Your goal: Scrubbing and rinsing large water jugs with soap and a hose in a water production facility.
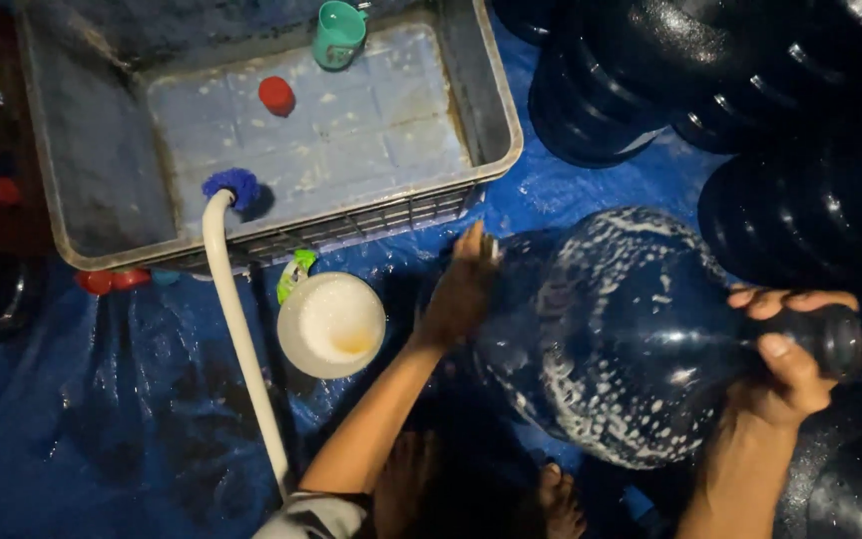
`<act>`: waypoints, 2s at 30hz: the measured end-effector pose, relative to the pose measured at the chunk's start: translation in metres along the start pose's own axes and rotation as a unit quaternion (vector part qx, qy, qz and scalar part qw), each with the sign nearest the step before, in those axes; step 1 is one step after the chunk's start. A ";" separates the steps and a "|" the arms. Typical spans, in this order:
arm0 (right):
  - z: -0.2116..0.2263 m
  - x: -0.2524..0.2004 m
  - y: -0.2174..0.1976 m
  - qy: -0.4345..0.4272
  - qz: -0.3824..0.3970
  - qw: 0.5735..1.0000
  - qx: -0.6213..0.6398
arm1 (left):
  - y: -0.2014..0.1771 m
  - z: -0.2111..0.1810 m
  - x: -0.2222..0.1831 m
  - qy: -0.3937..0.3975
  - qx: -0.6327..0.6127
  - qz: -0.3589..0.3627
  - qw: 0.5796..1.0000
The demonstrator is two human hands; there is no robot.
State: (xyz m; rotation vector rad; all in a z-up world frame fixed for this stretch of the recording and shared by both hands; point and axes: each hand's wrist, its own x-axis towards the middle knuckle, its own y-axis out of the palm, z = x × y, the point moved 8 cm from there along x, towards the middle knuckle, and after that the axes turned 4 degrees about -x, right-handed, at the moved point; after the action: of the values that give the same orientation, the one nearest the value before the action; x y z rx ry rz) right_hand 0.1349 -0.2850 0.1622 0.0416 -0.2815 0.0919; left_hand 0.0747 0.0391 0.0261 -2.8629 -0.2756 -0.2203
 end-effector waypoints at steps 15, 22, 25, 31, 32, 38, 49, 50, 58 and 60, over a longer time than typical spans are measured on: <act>0.064 -0.025 0.073 0.079 -0.080 0.973 -0.200 | -0.014 -0.033 -0.012 -0.211 -0.429 0.079 0.875; 0.027 -0.010 0.038 -0.037 0.072 0.996 0.037 | -0.040 -0.084 -0.009 -0.094 -0.231 0.019 0.968; 0.009 -0.010 0.018 -0.057 0.121 0.988 0.071 | -0.025 -0.061 -0.008 0.013 -0.169 0.013 0.985; 0.004 -0.015 0.009 0.001 -0.111 0.994 -0.026 | -0.011 -0.081 -0.015 0.076 -0.101 -0.001 0.992; 0.007 -0.013 0.010 -0.011 -0.146 0.987 -0.065 | -0.006 -0.110 -0.014 0.025 -0.148 0.035 0.988; -0.002 -0.014 -0.001 0.025 -0.126 0.992 0.018 | -0.004 -0.057 0.012 0.044 0.137 -0.047 0.988; 0.000 -0.021 0.019 0.007 -0.050 0.996 0.068 | -0.023 -0.096 0.007 0.056 -0.009 0.046 0.997; 0.002 -0.018 0.023 -0.006 -0.039 0.997 0.072 | -0.029 -0.114 0.008 0.025 -0.130 0.076 0.988; 0.029 -0.028 0.028 0.000 -0.157 0.985 -0.073 | -0.022 -0.085 -0.003 -0.019 -0.135 0.083 0.987; 0.025 -0.030 0.019 0.068 -0.208 0.974 -0.049 | -0.020 -0.075 -0.007 0.020 -0.192 0.093 0.977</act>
State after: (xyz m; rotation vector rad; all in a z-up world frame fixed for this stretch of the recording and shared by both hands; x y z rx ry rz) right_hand 0.0973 -0.2697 0.1788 -0.0048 -0.1345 -0.3356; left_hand 0.0543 0.0368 0.1010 -3.2344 0.0518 -0.3248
